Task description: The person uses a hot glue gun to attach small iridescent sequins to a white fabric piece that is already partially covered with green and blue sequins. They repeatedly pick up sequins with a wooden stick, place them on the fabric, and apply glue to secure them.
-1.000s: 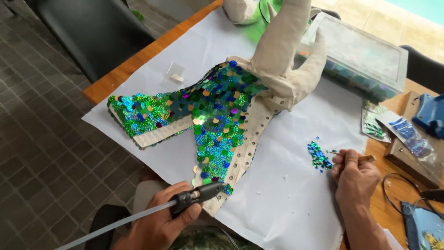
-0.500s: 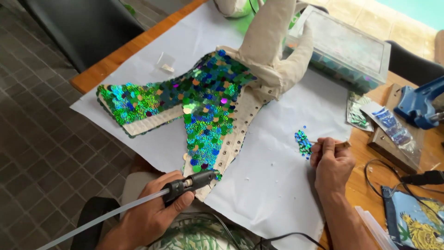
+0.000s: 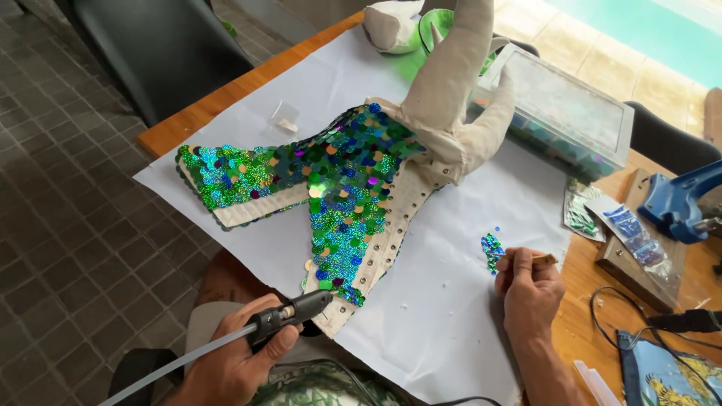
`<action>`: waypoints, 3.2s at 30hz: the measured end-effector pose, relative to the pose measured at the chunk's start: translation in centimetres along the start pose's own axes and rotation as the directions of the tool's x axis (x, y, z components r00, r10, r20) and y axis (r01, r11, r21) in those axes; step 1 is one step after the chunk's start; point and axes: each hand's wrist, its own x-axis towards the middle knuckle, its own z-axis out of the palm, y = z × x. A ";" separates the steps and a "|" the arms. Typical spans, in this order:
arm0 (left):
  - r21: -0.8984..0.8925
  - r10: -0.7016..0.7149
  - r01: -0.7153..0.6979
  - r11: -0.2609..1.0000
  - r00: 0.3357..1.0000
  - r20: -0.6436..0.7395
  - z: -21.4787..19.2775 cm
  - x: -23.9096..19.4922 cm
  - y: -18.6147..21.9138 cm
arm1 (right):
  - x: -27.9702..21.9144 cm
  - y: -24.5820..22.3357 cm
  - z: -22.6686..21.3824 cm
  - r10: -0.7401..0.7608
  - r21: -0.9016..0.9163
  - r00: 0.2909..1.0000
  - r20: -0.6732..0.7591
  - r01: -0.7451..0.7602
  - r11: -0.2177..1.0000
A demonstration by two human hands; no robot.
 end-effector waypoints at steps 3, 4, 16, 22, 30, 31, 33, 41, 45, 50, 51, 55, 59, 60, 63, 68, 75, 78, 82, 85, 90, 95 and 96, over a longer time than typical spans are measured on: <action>0.016 -0.045 0.045 0.999 0.999 0.016 0.1 0.2 0.3 | 0.3 0.3 0.1 -0.009 0.007 1.000 -0.001 0.009 1.000; 0.017 -0.044 0.043 0.999 0.999 0.020 -0.1 0.2 1.0 | 0.3 0.2 0.4 -0.010 0.007 1.000 -0.005 0.010 1.000; -0.096 -0.315 0.310 0.946 0.948 -0.049 -1.3 0.8 0.2 | 1.5 1.3 -0.2 0.016 0.095 0.999 -0.036 -0.013 0.995; -0.050 -0.212 0.210 0.976 0.977 -0.030 -1.7 0.9 -1.1 | 1.7 -0.1 -0.5 -0.045 0.028 0.997 -0.061 0.047 0.999; 0.025 -0.301 0.303 0.953 0.952 -0.056 -1.5 1.5 1.3 | 1.8 -0.9 -0.2 0.065 0.097 0.995 -0.074 -0.058 0.994; 0.020 -0.306 0.308 0.951 0.950 -0.067 -1.3 1.2 2.2 | 0.9 -1.4 0.5 0.069 0.100 0.996 -0.061 -0.063 0.993; 0.198 -0.086 0.099 0.975 0.994 -0.071 -0.8 0.6 3.9 | -0.9 -2.3 1.8 0.063 0.023 0.997 0.046 -0.064 0.998; 0.362 0.237 -0.253 0.897 0.968 0.089 0.4 2.5 2.9 | -8.0 -2.6 6.6 0.034 0.079 0.897 0.442 -0.077 0.994; 0.455 0.224 -0.268 0.849 0.963 0.149 1.2 3.0 3.9 | -9.2 -3.4 8.6 0.019 -0.058 0.834 0.552 0.015 0.998; 0.572 0.103 -0.164 0.804 0.985 0.137 1.7 3.0 4.7 | -9.3 -3.6 8.9 -0.043 -0.091 0.812 0.582 0.117 0.989; 0.595 0.075 -0.150 0.790 0.986 0.148 1.7 3.1 5.1 | -9.4 -3.5 8.8 -0.057 -0.077 0.807 0.588 0.125 0.989; 0.606 0.077 -0.167 0.778 0.982 0.171 2.1 3.3 5.0 | -9.3 -3.1 8.5 -0.034 -0.120 0.814 0.580 0.127 0.985; 0.610 0.055 -0.158 0.777 0.981 0.183 2.4 3.2 5.7 | -9.3 -3.0 8.5 -0.076 -0.107 0.812 0.578 0.168 0.980; 0.619 0.011 -0.121 0.776 0.984 0.178 2.4 3.1 5.9 | -9.3 -2.9 8.6 -0.099 -0.072 0.804 0.586 0.174 0.982; 0.631 0.040 -0.128 0.765 0.988 0.151 2.5 2.7 5.6 | -9.3 -3.0 8.5 -0.090 -0.059 0.800 0.593 0.154 0.986; 0.649 0.070 -0.136 0.748 0.990 0.126 2.6 2.7 5.1 | -9.2 -2.7 8.5 -0.038 -0.068 0.802 0.596 0.098 0.993; 0.663 0.022 -0.099 0.742 0.992 0.124 2.5 2.8 5.0 | -9.2 -2.7 8.5 -0.083 -0.067 0.787 0.611 0.155 0.986; 0.675 0.016 -0.099 0.731 0.992 0.128 2.4 2.9 4.6 | -9.2 -2.9 8.5 -0.080 -0.103 0.782 0.619 0.181 0.978; 0.660 -0.001 -0.080 0.747 0.993 0.121 2.3 2.6 4.9 | -9.2 -3.0 8.5 -0.089 -0.095 0.772 0.629 0.190 0.977; 0.650 0.002 -0.078 0.756 0.993 0.117 2.1 2.4 4.7 | -9.2 -3.0 8.6 -0.121 -0.114 0.776 0.619 0.241 0.964; 0.465 0.152 -0.197 0.863 0.979 0.133 1.4 2.3 3.5 | -9.2 -3.2 8.8 -0.203 -0.084 0.769 0.606 0.316 0.945; 0.413 0.158 -0.194 0.890 0.980 0.119 1.5 2.1 3.2 | -9.4 -2.9 8.7 -0.168 -0.036 0.741 0.650 0.251 0.967; 0.395 0.163 -0.190 0.899 0.981 0.102 1.5 2.0 3.2 | -9.4 -2.8 8.7 -0.179 -0.029 0.730 0.659 0.263 0.964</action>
